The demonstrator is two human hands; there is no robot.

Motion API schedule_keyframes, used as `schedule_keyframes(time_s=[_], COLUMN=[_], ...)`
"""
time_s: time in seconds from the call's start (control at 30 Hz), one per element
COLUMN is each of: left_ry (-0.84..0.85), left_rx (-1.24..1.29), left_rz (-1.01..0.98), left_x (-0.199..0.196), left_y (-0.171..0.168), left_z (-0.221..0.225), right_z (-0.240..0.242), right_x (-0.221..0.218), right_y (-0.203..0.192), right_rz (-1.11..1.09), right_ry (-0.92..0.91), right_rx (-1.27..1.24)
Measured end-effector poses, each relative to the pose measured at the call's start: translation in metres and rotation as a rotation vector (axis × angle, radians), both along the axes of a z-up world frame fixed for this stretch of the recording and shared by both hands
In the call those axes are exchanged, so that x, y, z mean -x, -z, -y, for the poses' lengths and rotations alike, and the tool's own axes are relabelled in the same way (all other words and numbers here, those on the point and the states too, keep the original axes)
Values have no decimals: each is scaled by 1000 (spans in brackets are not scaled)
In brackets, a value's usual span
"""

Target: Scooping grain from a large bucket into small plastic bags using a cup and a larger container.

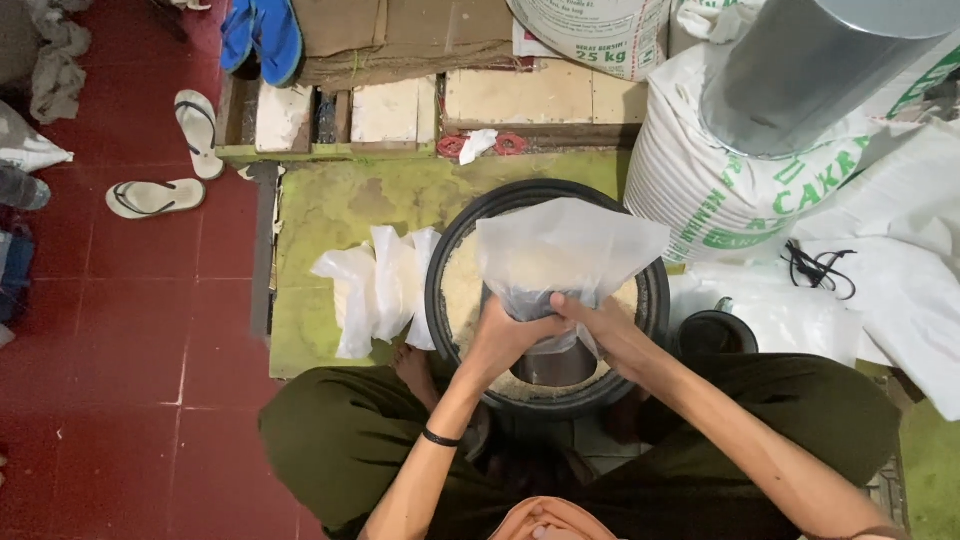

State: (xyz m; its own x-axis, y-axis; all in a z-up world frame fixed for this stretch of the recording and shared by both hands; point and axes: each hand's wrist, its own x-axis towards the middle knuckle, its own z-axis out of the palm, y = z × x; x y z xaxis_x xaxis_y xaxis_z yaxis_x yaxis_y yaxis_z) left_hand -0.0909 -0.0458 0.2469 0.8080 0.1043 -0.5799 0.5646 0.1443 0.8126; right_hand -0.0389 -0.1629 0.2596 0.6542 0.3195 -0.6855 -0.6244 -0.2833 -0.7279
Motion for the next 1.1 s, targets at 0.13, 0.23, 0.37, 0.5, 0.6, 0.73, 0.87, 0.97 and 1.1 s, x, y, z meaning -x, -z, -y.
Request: schedule_keyframes(time_s=[0.13, 0.23, 0.37, 0.5, 0.6, 0.73, 0.87, 0.97, 1.1], left_ry=[0, 1, -19, -49, -47, -84, -113, -115, -132], left_rx=[57, 84, 99, 134, 131, 153, 123, 88, 54], left_rz=[-37, -56, -115, -95, -99, -87, -129, -147, -171], left_x=[3, 3, 6, 8, 9, 9, 6, 6, 7], left_y=[-9, -20, -22, -34, -33, -41, -42, -47, -38], left_z=[-2, -3, -1, 1, 1, 4, 6, -1, -7], right_z=[-4, -1, 3, 8, 9, 11, 4, -7, -12], right_x=[0, 1, 3, 1, 0, 1, 2, 6, 5], right_y=[-14, -8, 0, 7, 12, 15, 2, -14, -4], right_rz=[-80, -81, -117, -135, -121, -115, -119, -143, -170], right_ry=[-36, -35, -60, -65, -45, -46, -64, -52, -33], right_rx=[-52, -94, -105, -99, -102, -105, -88, -79, -66])
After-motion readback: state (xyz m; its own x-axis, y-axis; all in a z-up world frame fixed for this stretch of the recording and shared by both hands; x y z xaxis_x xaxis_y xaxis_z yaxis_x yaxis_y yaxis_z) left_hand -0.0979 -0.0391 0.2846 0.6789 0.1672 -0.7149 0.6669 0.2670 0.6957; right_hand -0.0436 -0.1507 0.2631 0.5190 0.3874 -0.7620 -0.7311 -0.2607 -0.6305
